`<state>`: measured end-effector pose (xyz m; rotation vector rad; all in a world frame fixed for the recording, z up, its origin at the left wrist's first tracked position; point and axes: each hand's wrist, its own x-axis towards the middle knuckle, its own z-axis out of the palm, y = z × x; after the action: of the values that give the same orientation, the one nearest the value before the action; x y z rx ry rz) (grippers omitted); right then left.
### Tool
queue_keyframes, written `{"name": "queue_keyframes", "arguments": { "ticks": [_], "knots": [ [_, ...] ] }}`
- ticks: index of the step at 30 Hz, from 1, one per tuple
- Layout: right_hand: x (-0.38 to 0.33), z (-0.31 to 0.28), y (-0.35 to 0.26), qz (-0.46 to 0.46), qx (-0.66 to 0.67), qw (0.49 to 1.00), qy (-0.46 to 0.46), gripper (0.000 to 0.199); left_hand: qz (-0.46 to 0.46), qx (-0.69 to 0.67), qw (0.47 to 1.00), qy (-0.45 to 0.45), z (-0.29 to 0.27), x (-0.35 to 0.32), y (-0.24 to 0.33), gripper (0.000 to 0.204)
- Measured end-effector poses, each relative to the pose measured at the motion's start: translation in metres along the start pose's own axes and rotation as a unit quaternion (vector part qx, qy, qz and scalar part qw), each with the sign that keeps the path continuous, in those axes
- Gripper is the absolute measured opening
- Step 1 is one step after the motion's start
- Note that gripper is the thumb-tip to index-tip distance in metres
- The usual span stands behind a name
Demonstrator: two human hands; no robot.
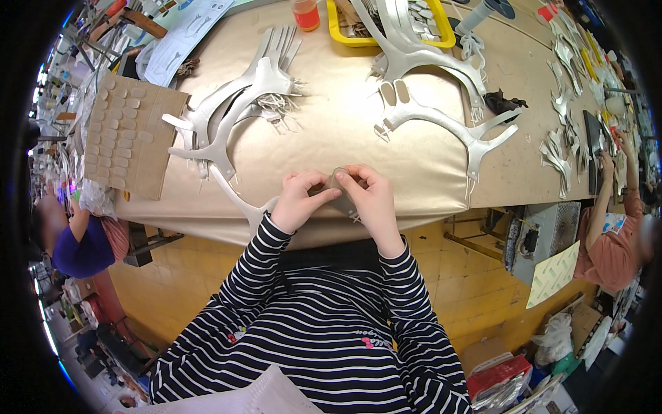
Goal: The person repeatedly picks up white plastic frames and small white inserts, aligns the inserts into slots on the frames, and places the assembled units on the table. The person handles the parts one at a time, turning them over to fit the inserts and setting them aside after each assembly.
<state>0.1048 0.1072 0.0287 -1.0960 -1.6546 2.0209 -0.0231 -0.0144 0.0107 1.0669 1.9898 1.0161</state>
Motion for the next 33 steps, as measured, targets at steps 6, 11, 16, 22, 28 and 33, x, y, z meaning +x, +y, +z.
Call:
{"name": "queue_keyframes", "arguments": {
  "ticks": [6,11,16,22,28,33],
  "knots": [
    [0.004,-0.001,0.014,0.031,0.061,0.998,-0.001,0.021,0.011,0.016,1.0,0.018,0.006,0.0,-0.004,0.033],
    [0.006,0.003,0.018,-0.027,0.01,0.999,0.018,0.021,-0.023,-0.043,0.999,0.014,0.008,0.003,-0.011,0.031],
    [-0.009,-0.009,0.015,-0.01,-0.099,0.995,-0.023,0.022,-0.057,-0.172,0.982,0.045,0.012,0.007,-0.015,0.027],
    [-0.014,-0.012,0.019,-0.02,-0.154,0.988,-0.028,0.018,-0.066,-0.215,0.972,0.065,0.01,0.01,-0.014,0.025],
    [-0.011,-0.01,0.02,-0.032,-0.175,0.984,-0.024,0.018,-0.062,-0.248,0.964,0.069,0.008,0.01,-0.018,0.026],
    [-0.011,-0.008,0.02,-0.04,-0.185,0.982,-0.016,0.019,-0.066,-0.236,0.968,0.052,0.007,0.014,-0.019,0.028]
  ]
}}
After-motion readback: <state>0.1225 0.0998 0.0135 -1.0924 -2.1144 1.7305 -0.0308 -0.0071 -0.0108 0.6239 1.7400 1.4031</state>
